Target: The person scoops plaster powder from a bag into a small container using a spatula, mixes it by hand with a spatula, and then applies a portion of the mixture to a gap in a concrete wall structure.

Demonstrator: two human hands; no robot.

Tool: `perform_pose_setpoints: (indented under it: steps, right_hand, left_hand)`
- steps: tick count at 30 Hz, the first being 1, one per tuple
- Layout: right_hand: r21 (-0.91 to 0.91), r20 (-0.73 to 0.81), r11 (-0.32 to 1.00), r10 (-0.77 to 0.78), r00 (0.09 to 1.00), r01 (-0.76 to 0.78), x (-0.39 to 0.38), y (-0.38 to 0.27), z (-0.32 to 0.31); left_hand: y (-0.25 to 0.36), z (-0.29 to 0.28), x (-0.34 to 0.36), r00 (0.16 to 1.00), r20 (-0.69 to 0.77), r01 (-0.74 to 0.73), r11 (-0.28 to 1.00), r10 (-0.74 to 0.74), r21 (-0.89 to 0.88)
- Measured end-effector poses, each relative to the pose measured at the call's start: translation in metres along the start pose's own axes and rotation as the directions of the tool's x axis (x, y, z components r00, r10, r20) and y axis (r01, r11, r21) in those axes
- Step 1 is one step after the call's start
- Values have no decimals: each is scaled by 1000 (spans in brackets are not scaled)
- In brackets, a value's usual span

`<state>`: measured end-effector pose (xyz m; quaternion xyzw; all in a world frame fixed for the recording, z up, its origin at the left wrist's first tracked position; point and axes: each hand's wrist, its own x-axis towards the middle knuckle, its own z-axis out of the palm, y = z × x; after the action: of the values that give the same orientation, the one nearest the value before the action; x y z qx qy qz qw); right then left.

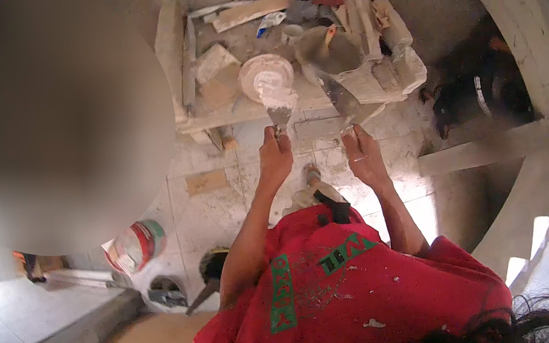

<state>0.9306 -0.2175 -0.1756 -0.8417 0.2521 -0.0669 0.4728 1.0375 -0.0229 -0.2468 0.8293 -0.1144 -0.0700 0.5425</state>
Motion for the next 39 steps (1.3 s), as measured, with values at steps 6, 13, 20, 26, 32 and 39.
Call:
perform_pose_setpoints:
  steps: [6,13,20,26,32,39]
  right_hand:
    - [-45,-123,975,-221,967,217,78,6,-57]
    - [62,52,987,-154,987,150,158,31,-101]
    - [-29,-30,988,-154,988,153,223,67,-101]
    - [-43,-87,983,-180,980,177,255,89,-82]
    - [-188,-133,961,-230,964,204,261,85,-90]
    - [53,-12,997,49,999,-48,222,48,-85]
  left_hand:
    - [61,108,103,985,130,119,993,-117,-10]
    - [85,204,169,980,155,119,992,-123,33]
    - [94,248,176,970,185,-206,943,161,262]
    - [73,264,193,971,172,-172,985,167,10]
    - [84,245,190,968,140,-236,945,208,226]
    - [94,234,221,984,149,66,981,-93,181]
